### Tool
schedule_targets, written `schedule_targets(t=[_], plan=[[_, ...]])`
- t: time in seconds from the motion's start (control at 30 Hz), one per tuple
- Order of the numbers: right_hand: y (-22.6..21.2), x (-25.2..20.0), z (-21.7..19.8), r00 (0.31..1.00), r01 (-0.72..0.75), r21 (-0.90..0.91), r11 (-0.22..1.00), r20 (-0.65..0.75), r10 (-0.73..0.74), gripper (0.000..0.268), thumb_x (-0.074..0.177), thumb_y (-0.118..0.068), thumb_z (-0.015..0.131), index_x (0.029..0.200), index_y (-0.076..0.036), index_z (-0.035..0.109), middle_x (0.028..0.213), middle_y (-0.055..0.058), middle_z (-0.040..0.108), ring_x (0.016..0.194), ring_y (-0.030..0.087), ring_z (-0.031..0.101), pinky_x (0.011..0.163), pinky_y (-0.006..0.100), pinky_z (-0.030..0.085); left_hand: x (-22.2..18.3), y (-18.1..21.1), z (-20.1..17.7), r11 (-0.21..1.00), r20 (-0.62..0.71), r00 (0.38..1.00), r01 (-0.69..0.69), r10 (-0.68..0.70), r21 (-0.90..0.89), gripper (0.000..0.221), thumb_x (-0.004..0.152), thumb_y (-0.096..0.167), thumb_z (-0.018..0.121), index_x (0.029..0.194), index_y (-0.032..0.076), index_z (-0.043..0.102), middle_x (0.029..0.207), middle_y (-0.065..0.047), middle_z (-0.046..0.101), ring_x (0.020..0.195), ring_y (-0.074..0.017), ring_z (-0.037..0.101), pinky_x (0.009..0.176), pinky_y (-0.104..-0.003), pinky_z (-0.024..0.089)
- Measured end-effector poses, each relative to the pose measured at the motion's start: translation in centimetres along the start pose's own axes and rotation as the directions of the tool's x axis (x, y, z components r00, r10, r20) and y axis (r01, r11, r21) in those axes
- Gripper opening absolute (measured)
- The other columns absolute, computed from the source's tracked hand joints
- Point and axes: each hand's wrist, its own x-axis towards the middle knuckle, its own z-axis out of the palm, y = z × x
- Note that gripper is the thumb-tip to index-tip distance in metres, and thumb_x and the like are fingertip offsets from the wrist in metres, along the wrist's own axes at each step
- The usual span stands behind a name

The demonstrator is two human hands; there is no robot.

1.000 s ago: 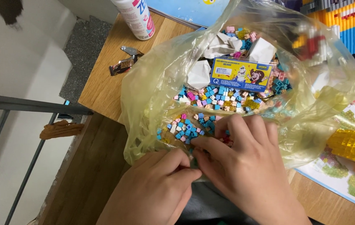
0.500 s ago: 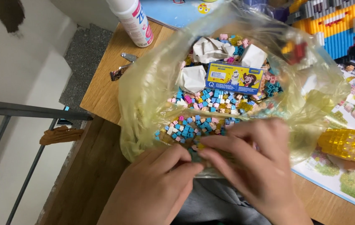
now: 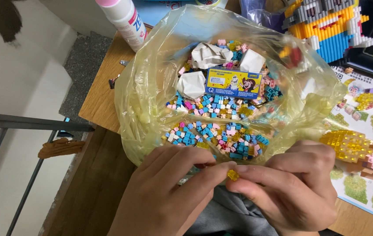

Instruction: The person sorts small colorful toy bricks from a plastic bag and attaches them to a partially built yellow and pink structure by following a diagram on a sheet of paper.

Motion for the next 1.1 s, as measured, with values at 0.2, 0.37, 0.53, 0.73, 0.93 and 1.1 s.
schedule_targets(t=[0.2, 0.37, 0.53, 0.73, 0.93, 1.1], plan=[[-0.1, 0.3, 0.0, 1.0, 0.016, -0.003, 1.0, 0.02, -0.015, 0.027, 0.074, -0.031, 0.078, 0.092, -0.014, 0.071, 0.077, -0.003, 0.05, 0.076, 0.014, 0.043, 0.075, 0.029, 0.038, -0.1, -0.2, 0.2, 1.0, 0.004, 1.0, 0.016, -0.016, 0.018, 0.019, 0.086, 0.002, 0.065, 0.103, 0.011, 0.063, 0.096, -0.004, 0.055, 0.081, -0.0231, 0.056, 0.075, -0.035, 0.046], [-0.4, 1.0, 0.7, 0.998, 0.016, 0.033, 0.999, 0.057, -0.017, 0.016, 0.077, -0.024, 0.075, 0.086, -0.01, 0.071, 0.077, 0.001, 0.055, 0.073, 0.015, 0.047, 0.07, 0.032, 0.038, -0.9, -0.9, -0.4, 0.999, 0.051, 0.998, 0.027, -0.029, 0.034, 0.027, 0.088, 0.003, 0.064, 0.114, 0.009, 0.062, 0.1, -0.005, 0.056, 0.087, -0.0253, 0.057, 0.083, -0.039, 0.046], [-0.1, 1.3, 1.3, 0.963, -0.078, -0.134, 0.988, 0.244, 0.109, 0.012, 0.089, -0.02, 0.069, 0.097, -0.013, 0.074, 0.083, 0.002, 0.056, 0.079, 0.021, 0.048, 0.077, 0.034, 0.033, -1.0, -1.0, -1.6, 0.977, -0.152, 0.971, 0.197, -0.183, 0.081, 0.022, 0.091, 0.001, 0.057, 0.107, 0.011, 0.068, 0.1, -0.005, 0.06, 0.09, -0.0179, 0.063, 0.081, -0.035, 0.045], [-0.1, 1.7, 2.0, 0.929, -0.084, -0.307, 0.948, 0.321, 0.186, 0.015, 0.086, -0.034, 0.077, 0.092, -0.023, 0.071, 0.087, -0.002, 0.057, 0.085, 0.024, 0.048, 0.072, 0.039, 0.029, -2.3, -2.1, -1.4, 0.892, -0.196, 0.949, 0.302, -0.247, 0.336, 0.027, 0.09, 0.012, 0.064, 0.112, 0.027, 0.069, 0.105, 0.007, 0.061, 0.098, -0.0187, 0.057, 0.089, -0.04, 0.024], [-1.0, 2.4, 3.5, 0.927, -0.081, -0.376, 0.923, 0.313, 0.209, 0.024, 0.087, -0.034, 0.078, 0.106, -0.021, 0.071, 0.096, 0.003, 0.055, 0.087, 0.029, 0.047, 0.071, 0.043, 0.034, -2.7, -3.1, -1.6, 0.938, -0.157, 0.952, 0.291, -0.264, 0.189, 0.027, 0.093, 0.005, 0.057, 0.116, 0.017, 0.065, 0.106, -0.001, 0.059, 0.094, -0.0249, 0.052, 0.107, -0.056, 0.032], [-1.6, 3.1, 5.8, 0.925, -0.01, -0.224, 0.974, 0.369, 0.094, 0.013, 0.089, -0.029, 0.074, 0.098, -0.02, 0.071, 0.093, 0.003, 0.055, 0.081, 0.03, 0.046, 0.066, 0.042, 0.032, -2.5, -3.0, -1.8, 0.954, -0.154, 0.948, 0.291, -0.279, 0.066, 0.028, 0.092, 0.0, 0.055, 0.117, 0.01, 0.064, 0.104, -0.005, 0.058, 0.088, -0.0234, 0.054, 0.085, -0.035, 0.046]])
